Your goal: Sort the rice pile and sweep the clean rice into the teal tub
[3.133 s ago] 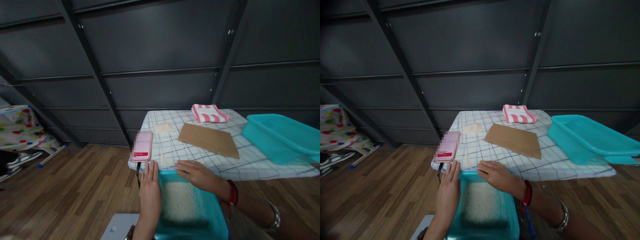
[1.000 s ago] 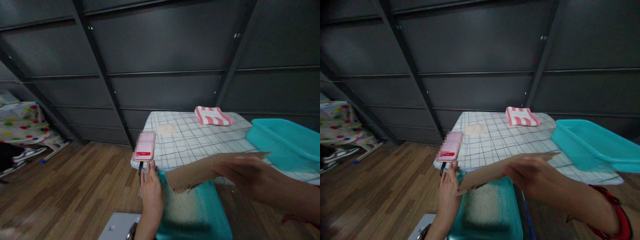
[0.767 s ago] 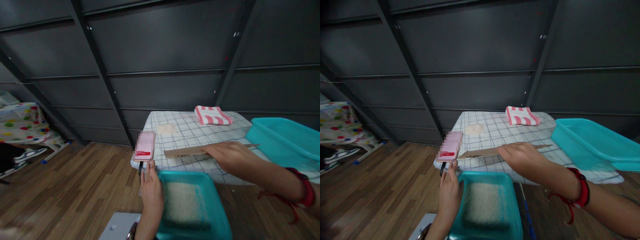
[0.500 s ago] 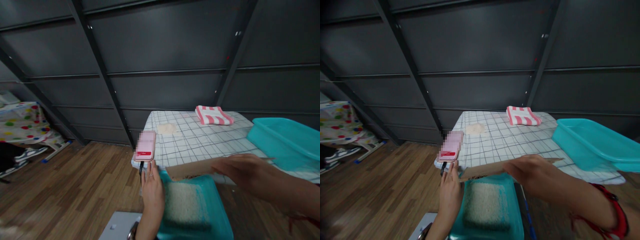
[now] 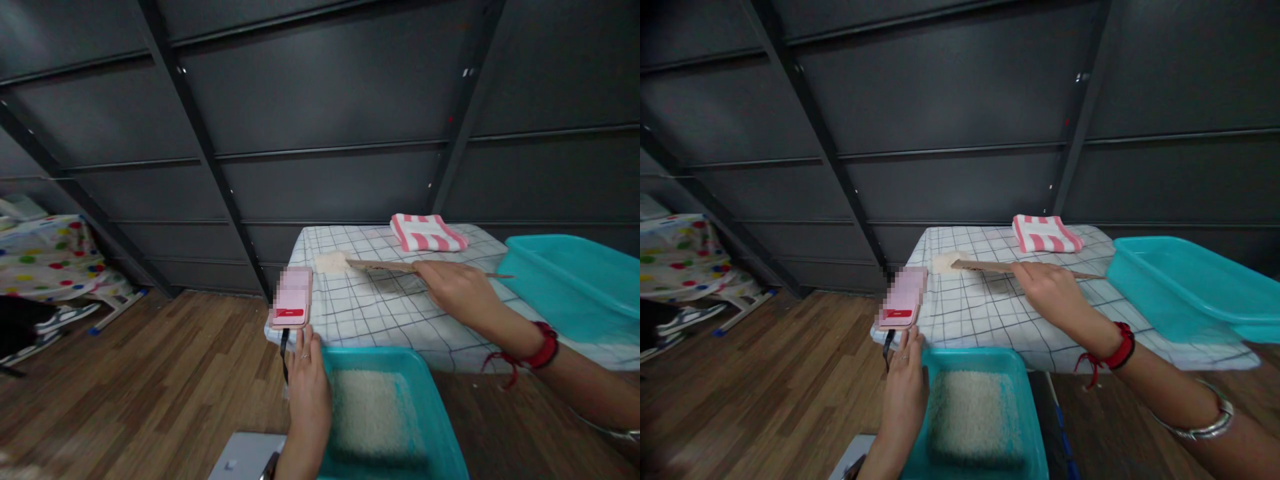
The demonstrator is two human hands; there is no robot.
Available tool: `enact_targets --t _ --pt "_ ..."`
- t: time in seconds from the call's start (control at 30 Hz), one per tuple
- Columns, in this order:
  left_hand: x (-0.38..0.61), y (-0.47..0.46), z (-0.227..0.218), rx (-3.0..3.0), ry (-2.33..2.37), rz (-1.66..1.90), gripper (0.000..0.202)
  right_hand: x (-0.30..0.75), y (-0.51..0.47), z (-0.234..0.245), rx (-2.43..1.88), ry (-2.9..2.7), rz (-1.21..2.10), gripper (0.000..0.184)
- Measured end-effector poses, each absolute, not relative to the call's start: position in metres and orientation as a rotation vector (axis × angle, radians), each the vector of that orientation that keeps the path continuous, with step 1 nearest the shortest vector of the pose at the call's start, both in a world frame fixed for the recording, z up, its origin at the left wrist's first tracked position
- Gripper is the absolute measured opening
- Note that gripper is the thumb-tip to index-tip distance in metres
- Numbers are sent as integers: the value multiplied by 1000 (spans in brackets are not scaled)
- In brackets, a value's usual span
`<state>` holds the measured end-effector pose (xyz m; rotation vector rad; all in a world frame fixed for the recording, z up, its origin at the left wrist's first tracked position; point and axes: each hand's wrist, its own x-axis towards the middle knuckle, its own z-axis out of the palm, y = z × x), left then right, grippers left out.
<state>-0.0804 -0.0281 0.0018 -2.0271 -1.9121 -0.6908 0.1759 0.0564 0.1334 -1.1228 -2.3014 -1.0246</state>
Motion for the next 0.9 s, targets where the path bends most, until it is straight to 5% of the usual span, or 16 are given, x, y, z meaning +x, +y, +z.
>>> enact_targets --t 0.2,0.27,0.47,0.9 --pt "-72 -35 -8 -2070 -1942 -886 47 185 75 104 -1714 -2328 -778 30" --pt "-68 -38 -9 -2081 -1931 -966 45 179 73 90 -1626 -2451 -606 27" --pt "-67 -45 5 -2111 -1872 -959 4 152 39 50 -1094 -2646 -194 64" --pt "-77 -35 4 -1999 -1830 -782 44 147 29 31 -1008 -2733 -223 59"
